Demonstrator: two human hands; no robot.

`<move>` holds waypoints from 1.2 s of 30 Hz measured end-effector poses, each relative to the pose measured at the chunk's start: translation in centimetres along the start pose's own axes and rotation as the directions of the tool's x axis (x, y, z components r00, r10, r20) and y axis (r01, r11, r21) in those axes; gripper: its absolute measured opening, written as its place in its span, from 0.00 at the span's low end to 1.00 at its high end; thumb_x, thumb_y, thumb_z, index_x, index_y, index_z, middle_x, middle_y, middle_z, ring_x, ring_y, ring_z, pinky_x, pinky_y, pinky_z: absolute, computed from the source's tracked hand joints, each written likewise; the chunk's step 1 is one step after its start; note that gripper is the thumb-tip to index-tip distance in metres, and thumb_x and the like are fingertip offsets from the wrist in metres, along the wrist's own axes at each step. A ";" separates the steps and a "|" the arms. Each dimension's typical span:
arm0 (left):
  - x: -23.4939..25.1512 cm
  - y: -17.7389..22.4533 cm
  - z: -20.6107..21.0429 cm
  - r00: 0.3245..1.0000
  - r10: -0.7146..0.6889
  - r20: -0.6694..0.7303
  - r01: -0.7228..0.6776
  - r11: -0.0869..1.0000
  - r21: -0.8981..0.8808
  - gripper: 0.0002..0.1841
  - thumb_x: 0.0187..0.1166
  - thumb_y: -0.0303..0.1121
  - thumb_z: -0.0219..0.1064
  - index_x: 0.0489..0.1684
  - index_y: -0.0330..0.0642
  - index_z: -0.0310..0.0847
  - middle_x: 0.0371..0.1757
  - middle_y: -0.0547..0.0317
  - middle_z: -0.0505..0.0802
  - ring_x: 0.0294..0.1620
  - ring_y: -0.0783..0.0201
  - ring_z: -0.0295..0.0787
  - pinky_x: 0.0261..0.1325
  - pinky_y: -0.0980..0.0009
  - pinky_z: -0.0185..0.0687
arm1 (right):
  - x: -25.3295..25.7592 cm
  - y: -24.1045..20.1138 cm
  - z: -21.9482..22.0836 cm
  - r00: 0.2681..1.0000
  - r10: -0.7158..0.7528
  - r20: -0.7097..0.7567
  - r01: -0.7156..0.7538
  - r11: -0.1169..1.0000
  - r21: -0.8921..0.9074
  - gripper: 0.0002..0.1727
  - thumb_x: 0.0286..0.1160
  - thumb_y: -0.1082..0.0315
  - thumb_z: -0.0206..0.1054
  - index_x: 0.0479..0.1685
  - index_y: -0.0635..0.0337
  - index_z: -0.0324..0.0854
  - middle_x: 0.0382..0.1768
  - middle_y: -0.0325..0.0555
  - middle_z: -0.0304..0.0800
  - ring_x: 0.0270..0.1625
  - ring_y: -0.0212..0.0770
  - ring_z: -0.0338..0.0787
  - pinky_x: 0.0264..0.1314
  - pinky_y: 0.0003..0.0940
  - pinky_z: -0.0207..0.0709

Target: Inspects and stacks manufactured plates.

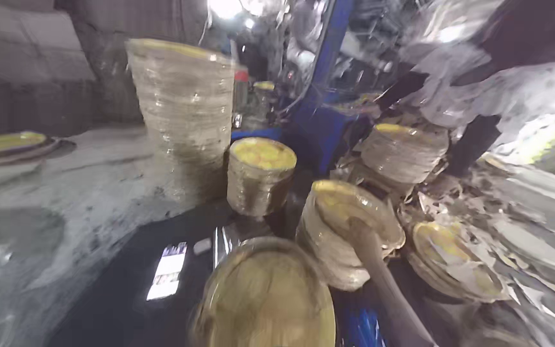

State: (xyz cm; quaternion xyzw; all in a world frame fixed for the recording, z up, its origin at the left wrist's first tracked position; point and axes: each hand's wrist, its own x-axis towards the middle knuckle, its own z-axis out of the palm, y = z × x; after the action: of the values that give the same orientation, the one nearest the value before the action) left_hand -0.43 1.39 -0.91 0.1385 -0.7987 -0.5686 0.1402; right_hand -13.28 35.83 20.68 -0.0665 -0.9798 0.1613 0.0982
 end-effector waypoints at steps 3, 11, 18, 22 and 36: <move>-0.1 0.8 -0.3 1.000 -0.010 0.016 0.010 1.000 0.015 0.31 0.86 0.36 0.55 0.89 0.33 0.60 0.88 0.34 0.67 0.89 0.39 0.60 0.88 0.42 0.54 | -2.7 -0.7 0.3 0.967 -0.140 -0.213 0.157 0.985 0.067 0.17 0.77 0.75 0.65 0.63 0.73 0.84 0.60 0.73 0.87 0.64 0.72 0.86 0.68 0.68 0.73; 0.5 2.6 -0.3 0.970 -0.241 0.041 0.244 0.933 -0.265 0.27 0.95 0.39 0.40 0.78 0.25 0.68 0.76 0.36 0.80 0.77 0.56 0.77 0.81 0.60 0.69 | -19.9 -4.4 11.6 0.758 -0.476 0.445 0.428 0.879 0.211 0.20 0.72 0.81 0.65 0.60 0.60 0.91 0.59 0.66 0.90 0.66 0.70 0.86 0.70 0.68 0.73; 0.1 3.3 -0.2 0.983 -0.179 0.036 0.182 0.969 -0.165 0.22 0.89 0.26 0.54 0.78 0.23 0.69 0.79 0.32 0.77 0.80 0.48 0.75 0.83 0.57 0.66 | -20.5 -3.8 11.9 0.636 -0.558 0.534 0.432 0.830 0.353 0.20 0.70 0.83 0.65 0.61 0.64 0.90 0.56 0.69 0.89 0.58 0.69 0.89 0.58 0.64 0.82; 0.0 3.4 -0.5 0.989 -0.117 0.089 0.145 0.891 -0.430 0.30 0.92 0.32 0.43 0.95 0.43 0.43 0.87 0.45 0.70 0.80 0.59 0.73 0.80 0.60 0.70 | -19.8 -1.0 12.8 0.628 -0.665 0.403 0.404 0.722 0.561 0.24 0.56 0.85 0.69 0.57 0.66 0.91 0.55 0.66 0.88 0.55 0.60 0.90 0.59 0.52 0.84; -1.6 8.8 0.6 0.996 0.086 0.025 -0.060 0.849 -0.525 0.14 0.81 0.25 0.64 0.61 0.31 0.82 0.64 0.49 0.84 0.46 0.72 0.83 0.44 0.78 0.81 | -22.3 3.2 15.2 0.657 -0.754 -0.008 0.602 0.518 0.607 0.17 0.78 0.53 0.68 0.53 0.58 0.85 0.53 0.45 0.82 0.63 0.24 0.79 0.72 0.12 0.66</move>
State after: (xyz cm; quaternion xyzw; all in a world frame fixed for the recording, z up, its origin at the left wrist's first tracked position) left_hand 0.23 5.29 7.16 0.0510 -0.6215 -0.7618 0.1752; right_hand 5.49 30.63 1.74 0.3778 -0.8358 0.3963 0.0409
